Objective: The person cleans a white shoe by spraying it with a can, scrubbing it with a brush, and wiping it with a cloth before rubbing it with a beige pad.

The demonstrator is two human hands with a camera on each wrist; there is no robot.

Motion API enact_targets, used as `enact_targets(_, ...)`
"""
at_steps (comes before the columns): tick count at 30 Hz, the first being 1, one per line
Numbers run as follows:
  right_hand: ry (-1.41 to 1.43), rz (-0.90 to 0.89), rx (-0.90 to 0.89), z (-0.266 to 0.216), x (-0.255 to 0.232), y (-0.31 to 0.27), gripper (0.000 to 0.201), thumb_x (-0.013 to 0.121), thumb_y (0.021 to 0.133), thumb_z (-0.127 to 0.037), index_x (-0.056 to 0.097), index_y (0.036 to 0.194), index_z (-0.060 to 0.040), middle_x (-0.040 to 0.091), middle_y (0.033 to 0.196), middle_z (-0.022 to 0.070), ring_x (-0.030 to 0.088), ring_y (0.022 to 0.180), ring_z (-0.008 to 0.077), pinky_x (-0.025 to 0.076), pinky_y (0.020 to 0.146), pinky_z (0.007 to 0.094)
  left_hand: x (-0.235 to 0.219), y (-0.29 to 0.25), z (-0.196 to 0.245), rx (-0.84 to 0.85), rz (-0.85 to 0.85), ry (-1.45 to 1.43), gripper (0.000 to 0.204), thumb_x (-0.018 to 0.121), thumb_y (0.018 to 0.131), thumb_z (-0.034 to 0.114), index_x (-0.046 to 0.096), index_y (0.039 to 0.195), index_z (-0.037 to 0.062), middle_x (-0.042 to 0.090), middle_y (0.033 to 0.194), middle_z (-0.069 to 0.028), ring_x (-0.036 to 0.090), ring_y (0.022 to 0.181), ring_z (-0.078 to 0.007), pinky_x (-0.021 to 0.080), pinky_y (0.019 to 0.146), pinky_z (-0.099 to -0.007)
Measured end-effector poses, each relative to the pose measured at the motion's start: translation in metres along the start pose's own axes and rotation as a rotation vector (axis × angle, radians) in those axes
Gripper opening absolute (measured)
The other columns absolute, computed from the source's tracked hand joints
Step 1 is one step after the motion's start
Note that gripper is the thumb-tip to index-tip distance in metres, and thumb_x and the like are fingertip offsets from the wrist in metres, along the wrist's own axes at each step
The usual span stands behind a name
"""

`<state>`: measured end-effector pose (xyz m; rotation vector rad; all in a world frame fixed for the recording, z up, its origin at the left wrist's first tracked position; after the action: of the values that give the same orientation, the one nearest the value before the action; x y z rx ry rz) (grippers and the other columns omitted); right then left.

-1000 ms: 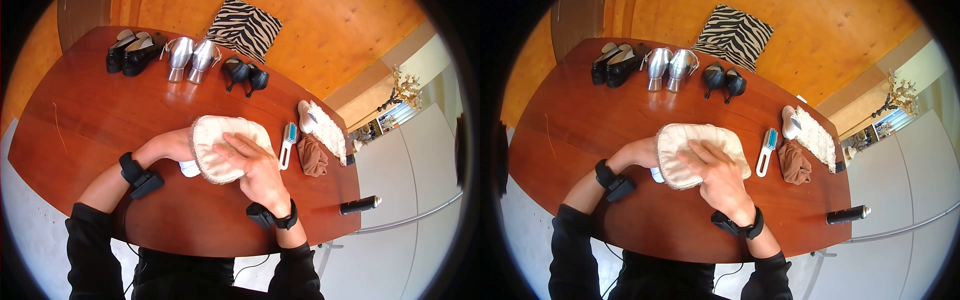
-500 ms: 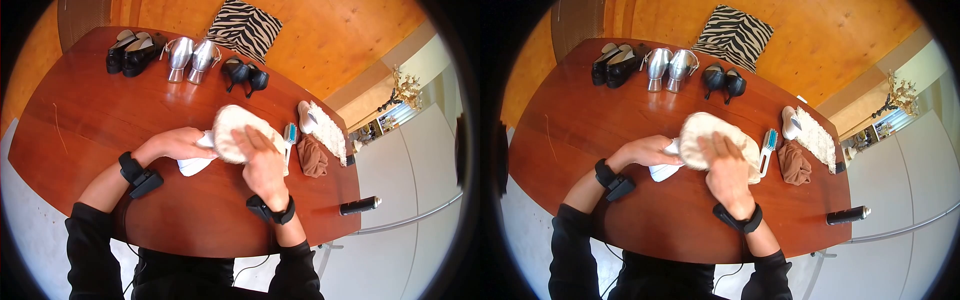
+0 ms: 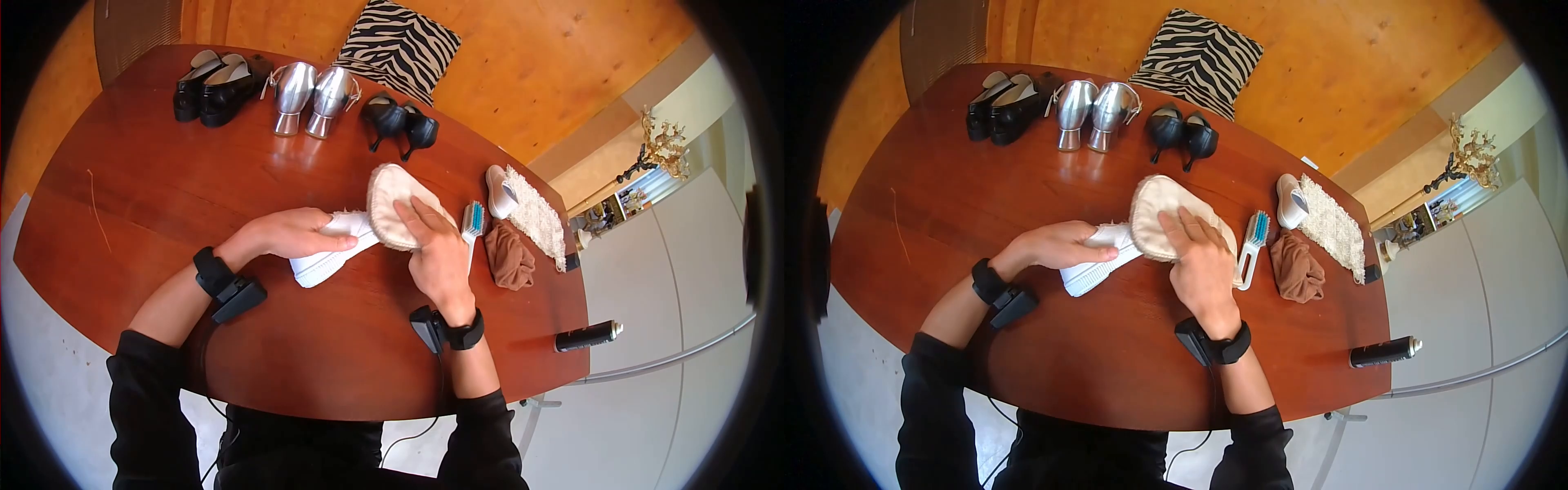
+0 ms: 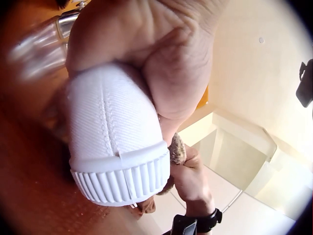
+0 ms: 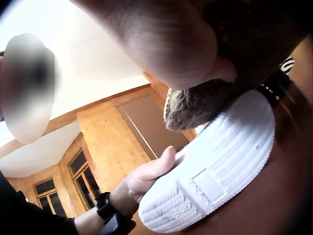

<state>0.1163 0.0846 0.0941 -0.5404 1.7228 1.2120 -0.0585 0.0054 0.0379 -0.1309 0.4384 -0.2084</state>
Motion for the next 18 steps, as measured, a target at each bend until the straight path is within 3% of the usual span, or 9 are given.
enact_targets(2,-0.01,-0.015,0.008,0.005,0.004,-0.001,0.054,0.052,0.064,0.009,0.061,0.113,-0.0128,0.058,0.118,0.0152,0.056,0.105,0.033,0.046,0.087,0.0398,0.0,0.001,-0.007,-0.148,-0.025,-0.058,0.07,0.039,0.089,0.061,0.06,0.107,-0.0031,0.062,0.098,-0.0135,0.057,0.089,-0.0184,0.045,0.077,-0.0308)
enact_targets(3,-0.035,0.004,-0.011,0.003,0.004,-0.001,0.055,0.053,0.064,0.009,0.061,0.113,-0.0121,0.058,0.118,0.016,0.056,0.105,0.0333,0.046,0.088,0.0399,0.002,0.003,-0.009,-0.148,-0.027,-0.057,0.07,0.039,0.089,0.061,0.06,0.107,-0.0031,0.062,0.098,-0.0135,0.057,0.089,-0.0184,0.045,0.077,-0.0308)
enact_targets(5,-0.06,0.022,-0.029,-0.002,0.006,-0.002,0.055,0.053,0.064,0.009,0.06,0.114,-0.0113,0.057,0.117,0.0168,0.056,0.104,0.0337,0.046,0.088,0.0399,0.003,0.005,-0.011,-0.061,0.029,-0.299,0.083,0.02,0.089,0.067,0.049,0.124,-0.0033,0.055,0.118,-0.0168,0.052,0.105,-0.0206,0.04,0.09,-0.0324)
enact_targets(6,-0.085,0.034,-0.044,-0.006,0.006,-0.002,0.055,0.053,0.063,0.008,0.06,0.114,-0.0109,0.057,0.117,0.0176,0.056,0.104,0.0346,0.046,0.088,0.0404,0.003,0.005,-0.012,-0.061,0.028,-0.299,0.083,0.02,0.089,0.067,0.049,0.124,-0.0033,0.055,0.118,-0.0168,0.052,0.105,-0.0206,0.04,0.09,-0.0324)
enact_targets(8,-0.109,0.046,-0.059,-0.016,0.005,-0.004,0.056,0.054,0.062,0.008,0.06,0.115,-0.0105,0.057,0.116,0.0185,0.055,0.104,0.0356,0.046,0.088,0.0409,0.003,0.006,-0.013,-0.038,0.01,-0.291,0.085,0.011,0.089,0.067,0.033,0.137,0.0005,0.043,0.134,-0.0159,0.042,0.12,-0.0212,0.032,0.1,-0.0337)
enact_targets(11,-0.111,0.021,-0.161,-0.042,0.002,-0.007,0.056,0.056,0.059,0.006,0.06,0.113,-0.0081,0.055,0.117,0.0207,0.054,0.103,0.0397,0.048,0.086,0.043,0.002,0.0,0.001,-0.038,-0.109,-0.449,0.084,0.012,0.088,0.068,0.028,0.14,0.0048,0.038,0.138,-0.014,0.037,0.126,-0.0207,0.029,0.104,-0.0331)
enact_targets(15,-0.067,-0.012,-0.261,-0.07,0.005,-0.015,0.055,0.059,0.06,0.004,0.06,0.114,-0.0081,0.052,0.122,0.0219,0.051,0.109,0.0411,0.042,0.094,0.0471,0.004,0.0,-0.005,-0.003,-0.035,-0.647,0.082,0.011,0.087,0.068,0.022,0.143,0.0088,0.034,0.142,-0.0102,0.035,0.128,-0.0193,0.029,0.105,-0.0333)
enact_targets(18,-0.039,-0.014,-0.267,-0.063,0.004,-0.012,0.054,0.059,0.061,0.003,0.061,0.113,-0.0098,0.053,0.121,0.0197,0.051,0.11,0.0396,0.041,0.096,0.0466,0.004,0.001,-0.001,0.005,-0.05,-0.735,0.081,0.011,0.088,0.068,0.021,0.143,0.0095,0.034,0.142,-0.0097,0.034,0.128,-0.0197,0.028,0.105,-0.0334)
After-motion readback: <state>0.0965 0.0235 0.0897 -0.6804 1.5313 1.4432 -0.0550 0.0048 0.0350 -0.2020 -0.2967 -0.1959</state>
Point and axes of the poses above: each hand's wrist, its own y-axis towards the middle knuckle, its own x-axis out of the palm, z = x × y, the point moved 4 cm from there along y, towards the middle knuckle
